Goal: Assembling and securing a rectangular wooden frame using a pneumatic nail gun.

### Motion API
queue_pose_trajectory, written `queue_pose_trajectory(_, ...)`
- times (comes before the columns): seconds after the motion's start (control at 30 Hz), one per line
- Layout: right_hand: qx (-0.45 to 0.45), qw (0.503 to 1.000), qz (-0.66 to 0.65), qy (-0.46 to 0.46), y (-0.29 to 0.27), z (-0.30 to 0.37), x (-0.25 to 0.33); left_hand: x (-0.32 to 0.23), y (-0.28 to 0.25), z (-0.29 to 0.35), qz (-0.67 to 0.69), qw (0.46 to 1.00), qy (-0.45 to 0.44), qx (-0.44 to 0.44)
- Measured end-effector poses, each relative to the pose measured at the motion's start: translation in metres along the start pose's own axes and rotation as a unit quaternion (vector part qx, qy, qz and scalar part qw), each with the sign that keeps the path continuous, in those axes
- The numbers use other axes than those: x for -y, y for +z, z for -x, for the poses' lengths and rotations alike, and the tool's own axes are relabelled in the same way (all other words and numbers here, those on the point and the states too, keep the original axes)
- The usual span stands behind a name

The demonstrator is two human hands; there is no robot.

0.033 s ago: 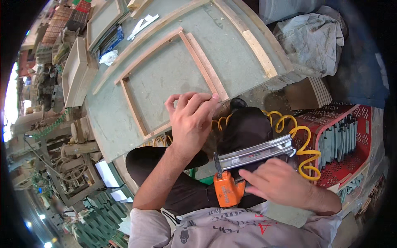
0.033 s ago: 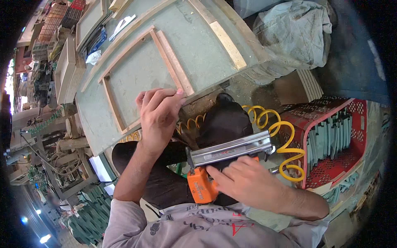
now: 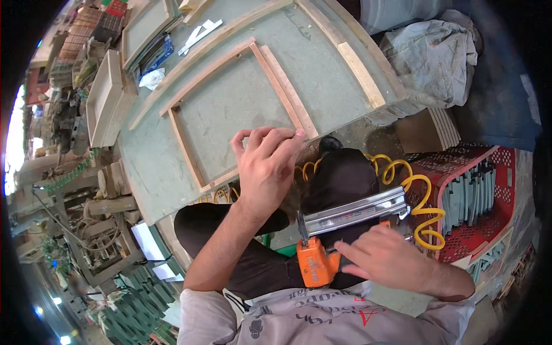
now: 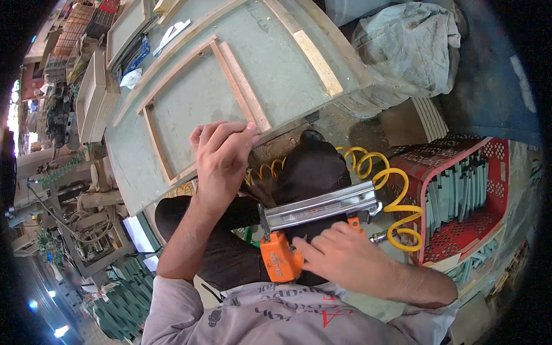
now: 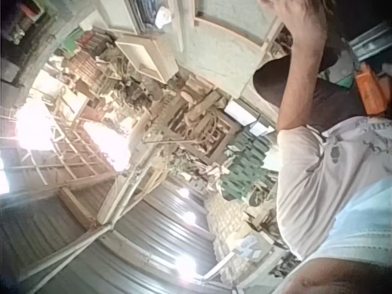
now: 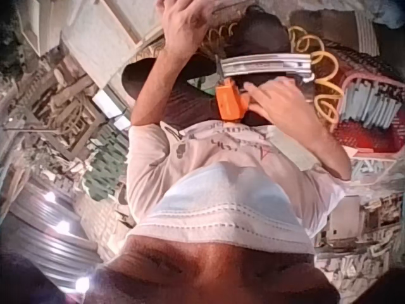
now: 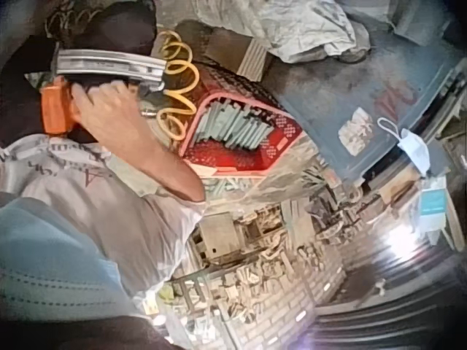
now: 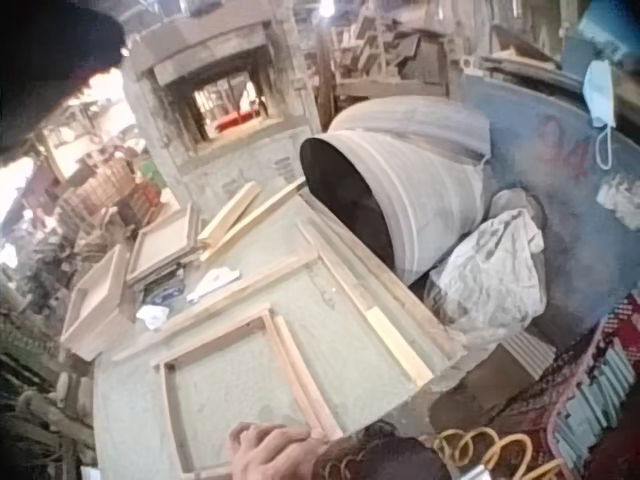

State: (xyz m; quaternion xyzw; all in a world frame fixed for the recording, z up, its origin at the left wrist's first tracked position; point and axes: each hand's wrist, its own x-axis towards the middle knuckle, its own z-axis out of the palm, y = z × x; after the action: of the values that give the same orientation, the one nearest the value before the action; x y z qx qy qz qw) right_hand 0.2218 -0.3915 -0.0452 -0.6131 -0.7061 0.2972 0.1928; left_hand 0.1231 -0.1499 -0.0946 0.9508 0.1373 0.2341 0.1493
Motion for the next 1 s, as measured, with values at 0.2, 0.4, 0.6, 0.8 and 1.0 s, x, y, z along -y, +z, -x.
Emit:
queue_pose_trajectory(0.2,0.149,0.986,-0.029,0.066,0.007,0.014,0.017,-0.002,-0.001,0.004,-0.012,1.0,-0.018,-0.002)
queue_pose_trajectory(0.4,0.022,0.999,0.007,0.036,-0.019,0.008,0.027,0.0,0.001,0.006,-0.015,1.0,-0.008,-0.01)
queue_pose_trajectory(0.6,-0.138,0.99,0.029,-0.007,-0.054,-0.031,0.013,0.005,0.004,0.008,-0.021,1.0,-0.007,-0.019)
queue_pose_trajectory(0.8,-0.28,0.951,0.115,-0.059,-0.08,-0.16,-0.071,0.005,0.004,0.006,-0.011,0.999,0.002,-0.03)
queue_pose_trajectory(1.0,-0.309,0.934,0.178,-0.013,-0.068,-0.229,-0.11,0.004,0.004,0.008,-0.009,1.0,-0.003,-0.029)
